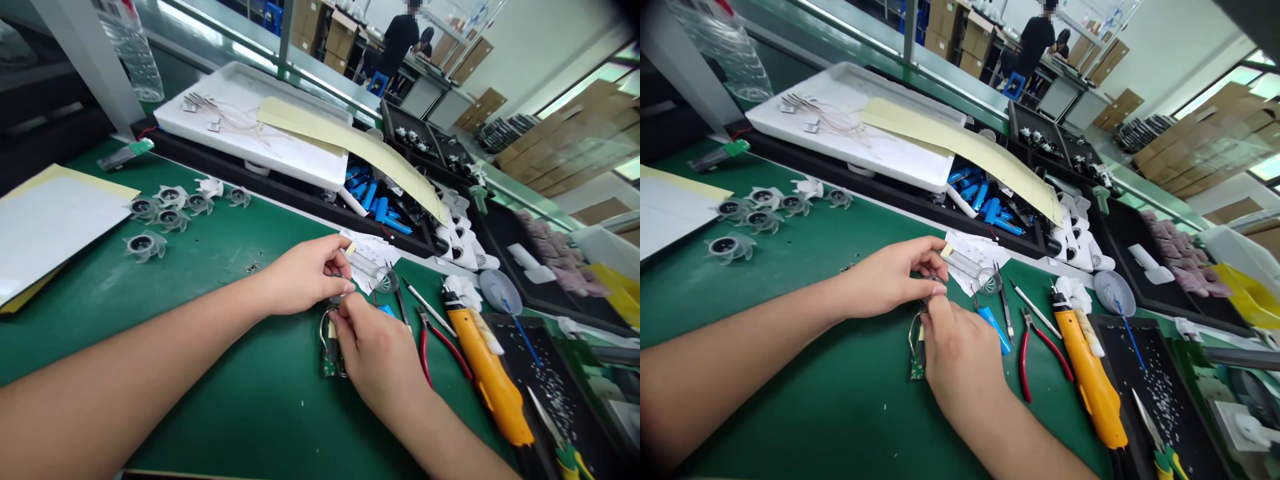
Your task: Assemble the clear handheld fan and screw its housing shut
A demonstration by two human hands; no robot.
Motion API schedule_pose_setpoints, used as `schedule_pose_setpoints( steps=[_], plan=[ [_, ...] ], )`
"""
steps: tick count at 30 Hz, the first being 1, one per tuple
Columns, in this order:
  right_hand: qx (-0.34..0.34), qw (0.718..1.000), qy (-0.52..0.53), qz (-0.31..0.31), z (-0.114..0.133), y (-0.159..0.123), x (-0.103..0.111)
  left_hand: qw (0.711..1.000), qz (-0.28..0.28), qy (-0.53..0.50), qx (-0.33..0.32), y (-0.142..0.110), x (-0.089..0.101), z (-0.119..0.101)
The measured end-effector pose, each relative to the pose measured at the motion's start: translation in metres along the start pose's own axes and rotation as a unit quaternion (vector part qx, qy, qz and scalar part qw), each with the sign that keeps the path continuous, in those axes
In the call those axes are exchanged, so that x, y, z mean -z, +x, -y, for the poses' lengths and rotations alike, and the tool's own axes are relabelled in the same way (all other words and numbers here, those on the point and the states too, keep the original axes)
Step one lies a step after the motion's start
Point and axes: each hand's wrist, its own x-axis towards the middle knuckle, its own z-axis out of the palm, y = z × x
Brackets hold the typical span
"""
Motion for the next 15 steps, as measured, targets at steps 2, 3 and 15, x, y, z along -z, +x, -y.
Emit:
schedule_pose_setpoints(
  steps=[2,3,15],
  plan=[
    [0.012,0.999,0.022,0.042,-0.001,0.0,0.005,1.0,0.002,0.002,0.0,0.0,0.001,0.0],
    [0.016,0.996,0.038,0.073,-0.002,0.0,0.008,1.0,0.003,0.002,-0.001,0.0,0.001,0.0],
    [-0.019,0.973,0.113,0.199,-0.009,0.0,0.022,1.0,-0.002,-0.003,0.015,-0.002,-0.002,-0.001]
  ],
)
